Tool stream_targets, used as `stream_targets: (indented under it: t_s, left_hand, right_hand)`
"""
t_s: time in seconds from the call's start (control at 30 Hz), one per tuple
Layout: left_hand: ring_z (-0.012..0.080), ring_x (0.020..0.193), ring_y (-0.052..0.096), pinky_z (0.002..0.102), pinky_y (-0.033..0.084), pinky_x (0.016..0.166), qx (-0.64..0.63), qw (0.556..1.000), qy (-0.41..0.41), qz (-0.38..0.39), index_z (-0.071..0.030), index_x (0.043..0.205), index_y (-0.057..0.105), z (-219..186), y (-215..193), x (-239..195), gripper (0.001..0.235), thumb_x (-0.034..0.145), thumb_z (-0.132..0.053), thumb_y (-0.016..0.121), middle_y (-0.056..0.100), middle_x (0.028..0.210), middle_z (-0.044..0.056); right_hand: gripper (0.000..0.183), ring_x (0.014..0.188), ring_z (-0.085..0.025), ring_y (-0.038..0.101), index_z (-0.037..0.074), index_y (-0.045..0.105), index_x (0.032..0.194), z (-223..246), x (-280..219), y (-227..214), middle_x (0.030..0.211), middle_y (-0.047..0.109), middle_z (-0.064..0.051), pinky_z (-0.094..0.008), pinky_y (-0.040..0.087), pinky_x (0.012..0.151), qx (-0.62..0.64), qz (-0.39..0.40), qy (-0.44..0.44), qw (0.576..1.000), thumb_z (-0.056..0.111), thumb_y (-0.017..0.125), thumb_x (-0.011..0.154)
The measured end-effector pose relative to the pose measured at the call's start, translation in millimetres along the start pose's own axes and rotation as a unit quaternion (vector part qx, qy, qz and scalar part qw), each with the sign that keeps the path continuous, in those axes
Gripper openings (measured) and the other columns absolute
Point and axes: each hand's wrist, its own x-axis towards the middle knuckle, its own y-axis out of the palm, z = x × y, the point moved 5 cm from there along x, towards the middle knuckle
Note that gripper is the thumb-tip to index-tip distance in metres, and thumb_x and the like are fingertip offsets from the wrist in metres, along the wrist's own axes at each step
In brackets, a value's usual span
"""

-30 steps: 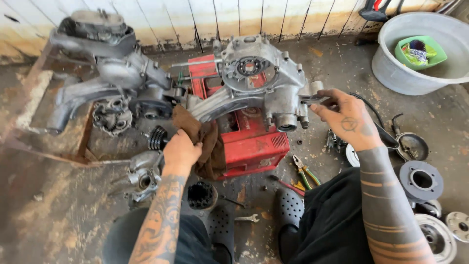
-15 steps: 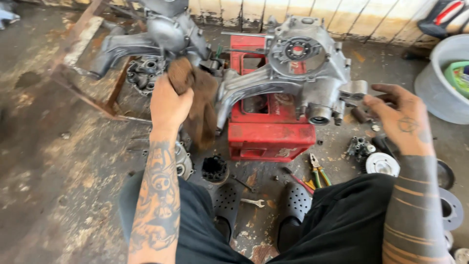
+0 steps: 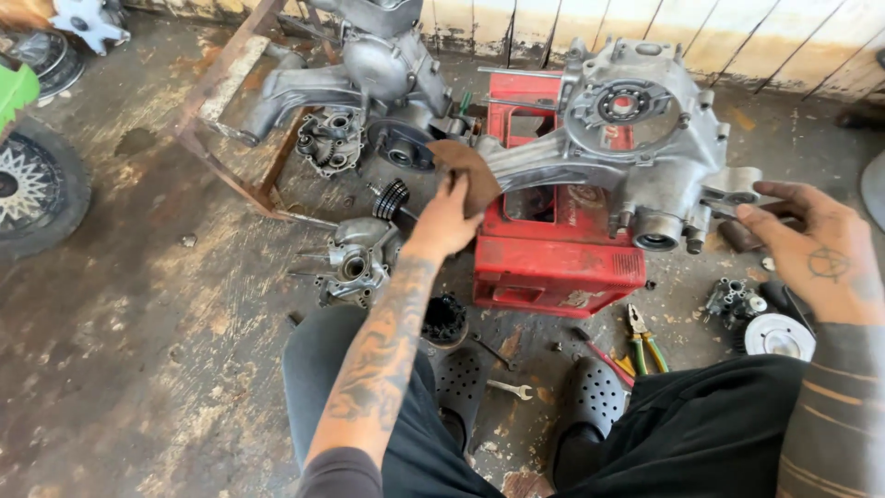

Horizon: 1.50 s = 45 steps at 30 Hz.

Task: Cleaning and inspecting motorcycle engine components using a rag and a screwdriver

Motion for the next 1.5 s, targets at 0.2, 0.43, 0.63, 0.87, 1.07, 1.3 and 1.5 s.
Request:
stream_targets:
  t_s: [0.2,0.43,0.63,0.87,1.07,1.3,1.5]
  left_hand:
    - [0.0447,0.117,0.064,0.045,0.052,0.100,-0.088,0.988,-0.126,0.029,0.017,0.141,0.038,77.6,28.6,10.1,0.092,0.085,-0.048,0.068,0.062,0.130,0.033]
    - [0.0222,0.095,0.062,0.040,0.061,0.079,-0.468,0.852,-0.215,0.091,0.005,0.118,0.069,61.5,16.1,-25.8,0.042,0.092,-0.027,0.066,0.066,0.108,0.014]
    - [0.0213,0.091,0.069,0.031,0.056,0.082,-0.330,0.936,-0.121,0.017,0.008,0.124,0.064,75.6,17.9,-11.0,0.050,0.088,-0.028,0.070,0.074,0.113,0.015]
    - [0.0382,0.087,0.071,0.046,0.055,0.077,0.121,0.982,-0.036,-0.141,-0.008,0.103,0.072,42.7,-18.9,-7.2,0.048,0.081,-0.050,0.072,0.075,0.098,0.014]
    - [0.0382,0.086,0.066,0.045,0.054,0.073,-0.007,0.943,-0.033,-0.332,-0.005,0.120,0.068,-1.5,-78.4,-17.6,0.052,0.081,-0.038,0.072,0.068,0.101,0.016]
    - [0.0365,0.103,0.064,0.046,0.055,0.093,0.059,0.943,0.198,-0.261,0.009,0.129,0.047,-67.1,-10.2,37.4,0.061,0.081,-0.014,0.078,0.059,0.117,0.023]
    - [0.0372,0.148,0.035,0.065,0.026,0.116,0.162,0.922,0.216,-0.278,-0.008,0.151,0.045,-64.1,53.8,73.7,0.093,0.070,-0.036,0.081,0.044,0.155,0.015]
  right_hand:
    - [0.040,0.080,-0.022,0.066,-0.005,0.063,0.137,10.6,3.5,-1.0,0.105,0.071,-0.018,-0.031,0.049,0.064,0.070,0.034,0.076,0.994,0.007,0.067,0.099]
    - [0.040,0.074,-0.020,0.063,-0.006,0.064,0.134,25.2,5.0,3.6,0.107,0.071,-0.015,-0.030,0.049,0.065,0.093,0.043,0.064,0.993,0.007,0.067,0.096]
    - [0.042,0.074,-0.020,0.063,-0.005,0.064,0.135,31.9,2.8,1.3,0.104,0.072,-0.017,-0.031,0.051,0.063,0.090,0.040,0.063,0.993,0.006,0.069,0.095]
    - [0.042,0.076,-0.022,0.067,0.001,0.066,0.137,39.5,-6.1,-4.9,0.104,0.074,-0.016,-0.033,0.048,0.062,0.036,0.039,0.101,0.994,0.012,0.067,0.097]
    - [0.041,0.080,-0.023,0.066,-0.004,0.065,0.137,25.1,-4.5,-7.9,0.101,0.073,-0.018,-0.032,0.049,0.070,0.031,0.021,0.097,0.995,0.009,0.067,0.098]
    - [0.039,0.076,-0.022,0.068,0.000,0.070,0.131,19.9,-0.7,-2.1,0.096,0.076,-0.014,-0.032,0.050,0.067,0.004,0.018,0.088,0.996,0.012,0.071,0.094]
    - [0.045,0.071,-0.022,0.066,0.000,0.068,0.130,21.4,3.3,6.0,0.097,0.077,-0.015,-0.034,0.051,0.066,-0.008,0.027,0.073,0.997,0.018,0.072,0.090]
